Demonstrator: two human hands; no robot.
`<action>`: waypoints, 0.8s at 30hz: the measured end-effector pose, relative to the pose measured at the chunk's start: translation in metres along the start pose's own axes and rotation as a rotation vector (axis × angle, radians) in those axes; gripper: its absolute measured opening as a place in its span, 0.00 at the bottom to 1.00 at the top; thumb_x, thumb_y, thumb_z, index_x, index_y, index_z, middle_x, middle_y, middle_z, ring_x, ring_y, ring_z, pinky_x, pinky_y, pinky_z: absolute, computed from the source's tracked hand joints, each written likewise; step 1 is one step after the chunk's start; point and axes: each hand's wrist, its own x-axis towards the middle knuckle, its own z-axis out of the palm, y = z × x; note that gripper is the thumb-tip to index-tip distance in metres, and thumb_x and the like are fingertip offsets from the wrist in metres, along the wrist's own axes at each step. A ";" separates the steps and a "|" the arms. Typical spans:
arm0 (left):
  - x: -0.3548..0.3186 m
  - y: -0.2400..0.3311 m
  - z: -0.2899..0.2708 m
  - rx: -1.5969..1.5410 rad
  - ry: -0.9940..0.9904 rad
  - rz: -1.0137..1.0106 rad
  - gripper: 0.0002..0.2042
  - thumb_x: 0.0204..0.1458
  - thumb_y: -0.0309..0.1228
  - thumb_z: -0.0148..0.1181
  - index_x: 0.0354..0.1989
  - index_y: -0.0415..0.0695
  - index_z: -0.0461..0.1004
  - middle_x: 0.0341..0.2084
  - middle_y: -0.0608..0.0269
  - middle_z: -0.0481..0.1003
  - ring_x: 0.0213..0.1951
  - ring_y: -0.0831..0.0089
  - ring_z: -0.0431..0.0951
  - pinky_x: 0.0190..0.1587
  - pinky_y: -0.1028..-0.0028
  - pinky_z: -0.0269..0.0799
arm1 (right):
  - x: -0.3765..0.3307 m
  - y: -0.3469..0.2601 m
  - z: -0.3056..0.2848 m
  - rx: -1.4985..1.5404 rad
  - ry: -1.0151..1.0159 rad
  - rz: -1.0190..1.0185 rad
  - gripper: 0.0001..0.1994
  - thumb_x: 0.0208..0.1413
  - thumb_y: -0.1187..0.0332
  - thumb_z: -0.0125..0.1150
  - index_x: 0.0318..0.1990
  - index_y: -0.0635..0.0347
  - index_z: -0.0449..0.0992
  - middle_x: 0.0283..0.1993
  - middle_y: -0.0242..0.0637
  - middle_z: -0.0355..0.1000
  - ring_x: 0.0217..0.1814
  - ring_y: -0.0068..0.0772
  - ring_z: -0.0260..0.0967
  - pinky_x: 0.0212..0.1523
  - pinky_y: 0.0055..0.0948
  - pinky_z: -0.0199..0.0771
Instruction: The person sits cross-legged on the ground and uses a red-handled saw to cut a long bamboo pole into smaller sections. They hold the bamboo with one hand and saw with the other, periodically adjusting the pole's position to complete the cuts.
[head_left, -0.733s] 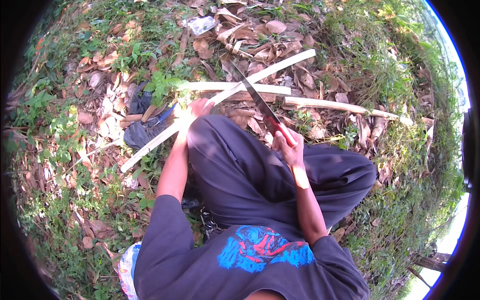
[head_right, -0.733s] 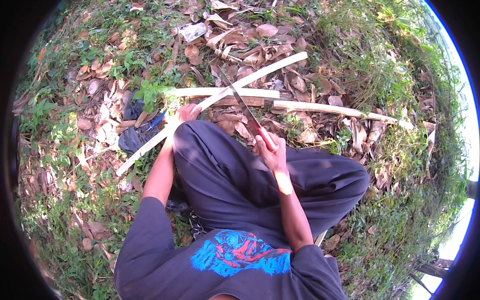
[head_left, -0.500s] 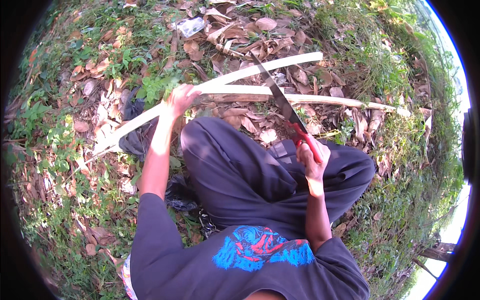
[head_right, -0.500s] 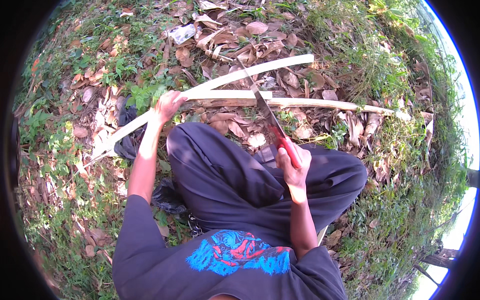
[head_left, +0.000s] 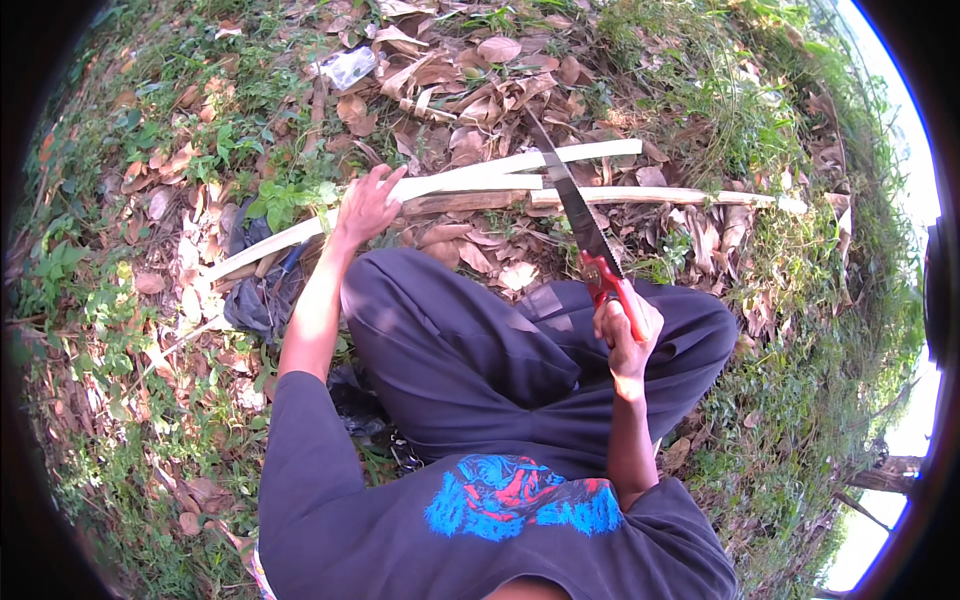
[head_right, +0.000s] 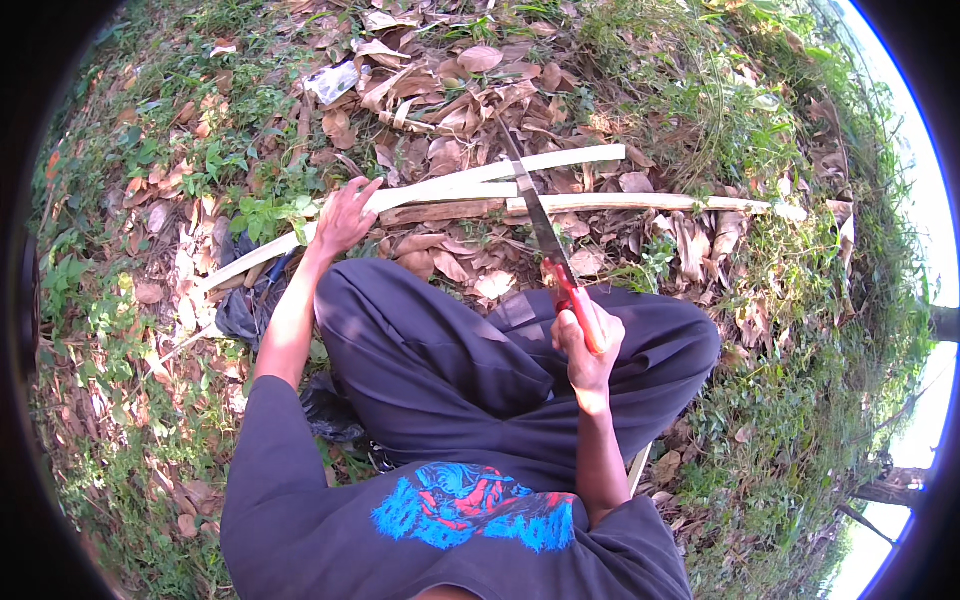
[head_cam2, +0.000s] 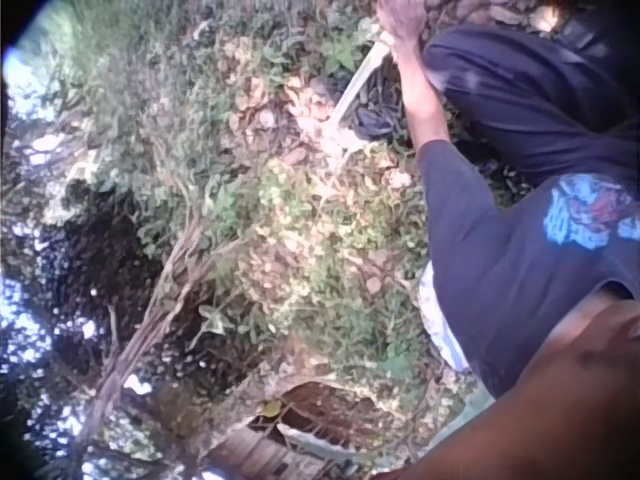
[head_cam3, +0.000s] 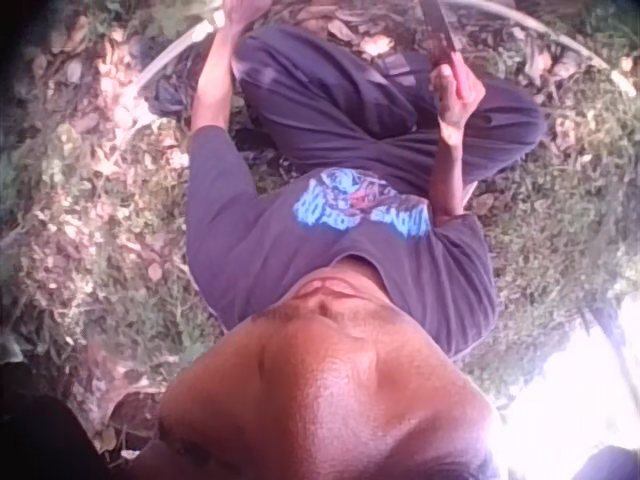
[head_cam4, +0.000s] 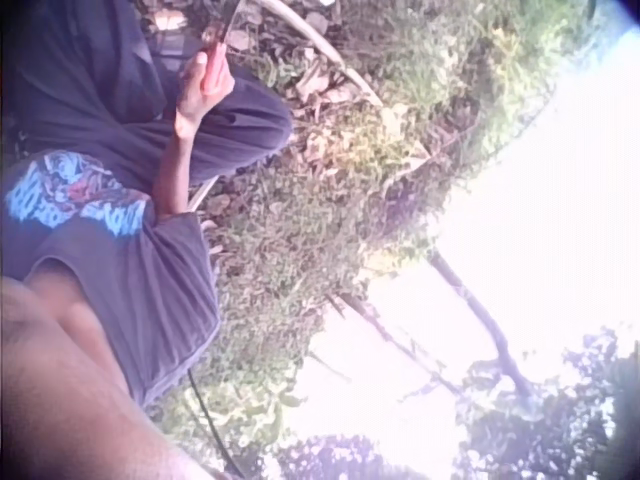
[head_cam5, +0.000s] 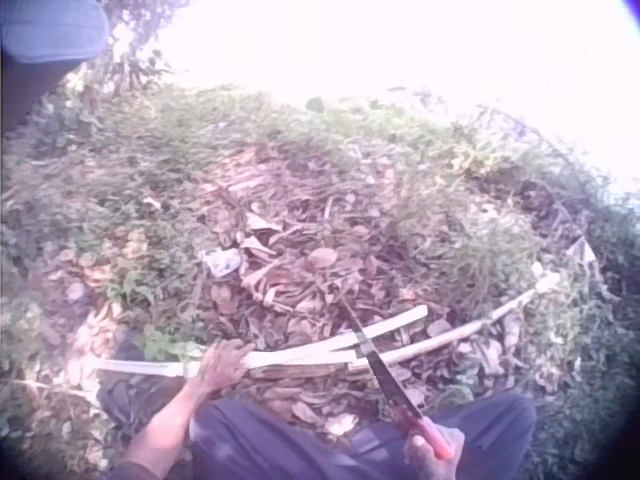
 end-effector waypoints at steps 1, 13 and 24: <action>-0.004 -0.004 0.005 0.018 0.021 0.000 0.21 0.58 0.41 0.55 0.58 0.49 0.74 0.44 0.58 0.73 0.49 0.59 0.73 0.57 0.56 0.64 | -0.002 0.002 0.000 -0.013 -0.025 0.037 0.11 0.61 0.70 0.57 0.34 0.72 0.75 0.17 0.32 0.68 0.16 0.17 0.61 0.19 0.20 0.59; 0.008 -0.004 0.012 -0.064 -0.007 -0.171 0.18 0.61 0.49 0.52 0.42 0.48 0.79 0.32 0.58 0.73 0.39 0.58 0.74 0.43 0.56 0.68 | 0.004 0.033 0.067 -0.215 -0.029 0.119 0.12 0.59 0.72 0.59 0.24 0.66 0.70 0.15 0.33 0.62 0.17 0.20 0.56 0.21 0.27 0.59; 0.004 -0.003 0.016 0.005 -0.010 -0.188 0.19 0.61 0.51 0.51 0.39 0.49 0.79 0.32 0.57 0.72 0.40 0.56 0.74 0.45 0.55 0.68 | 0.011 0.036 0.067 0.035 -0.180 0.314 0.08 0.59 0.75 0.55 0.28 0.67 0.75 0.23 0.32 0.75 0.23 0.18 0.68 0.26 0.22 0.68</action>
